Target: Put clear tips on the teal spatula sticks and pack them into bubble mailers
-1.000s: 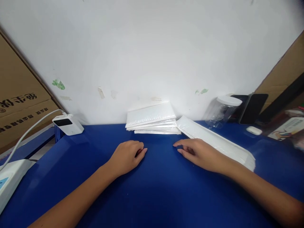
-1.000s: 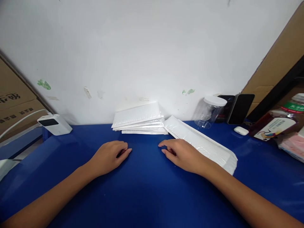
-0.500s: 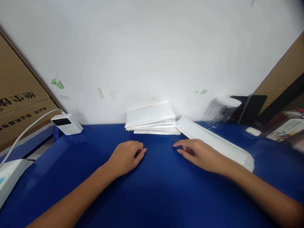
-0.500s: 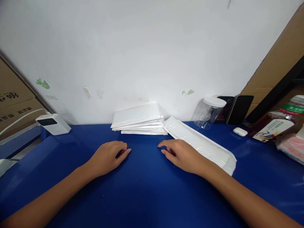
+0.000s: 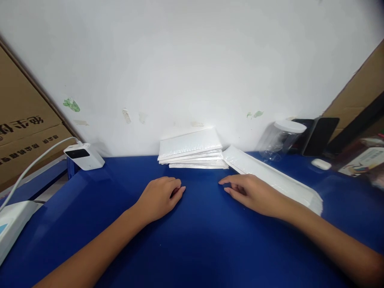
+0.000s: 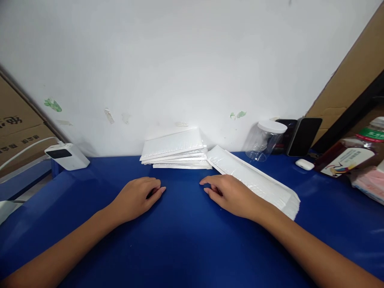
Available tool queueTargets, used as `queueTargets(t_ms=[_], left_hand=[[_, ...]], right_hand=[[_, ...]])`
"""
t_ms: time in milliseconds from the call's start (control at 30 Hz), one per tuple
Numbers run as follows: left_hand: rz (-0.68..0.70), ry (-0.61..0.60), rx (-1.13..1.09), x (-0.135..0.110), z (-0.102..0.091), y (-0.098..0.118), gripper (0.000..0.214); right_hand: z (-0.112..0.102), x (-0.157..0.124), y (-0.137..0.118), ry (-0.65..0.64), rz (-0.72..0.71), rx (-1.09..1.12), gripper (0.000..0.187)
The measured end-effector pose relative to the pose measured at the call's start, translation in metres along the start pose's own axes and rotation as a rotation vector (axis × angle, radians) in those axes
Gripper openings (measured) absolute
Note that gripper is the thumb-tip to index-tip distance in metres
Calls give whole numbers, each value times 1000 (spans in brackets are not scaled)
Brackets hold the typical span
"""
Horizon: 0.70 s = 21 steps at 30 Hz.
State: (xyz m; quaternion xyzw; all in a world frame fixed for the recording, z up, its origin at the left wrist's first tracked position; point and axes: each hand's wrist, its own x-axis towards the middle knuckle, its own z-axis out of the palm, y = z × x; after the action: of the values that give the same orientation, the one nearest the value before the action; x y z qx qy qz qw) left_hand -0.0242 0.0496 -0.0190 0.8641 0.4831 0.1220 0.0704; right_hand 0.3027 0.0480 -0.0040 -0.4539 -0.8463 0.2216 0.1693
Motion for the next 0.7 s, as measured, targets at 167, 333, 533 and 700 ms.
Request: queueTargets(t_ms=[167,333,533,700], left_hand=[[8,6,11,0,1,-1,40],[17,20,13,-1,-2,1,40],[95,227,19,-2,-10,5,35],[79,76,-3,-5,-6,5,61]], right_hand=[[0,1,0,-9,13,2,34],[1,0,1,3,-4,2,30],[6,-1,2,189,-172,-79,32],[3,1,10,378,-192,-320,33]])
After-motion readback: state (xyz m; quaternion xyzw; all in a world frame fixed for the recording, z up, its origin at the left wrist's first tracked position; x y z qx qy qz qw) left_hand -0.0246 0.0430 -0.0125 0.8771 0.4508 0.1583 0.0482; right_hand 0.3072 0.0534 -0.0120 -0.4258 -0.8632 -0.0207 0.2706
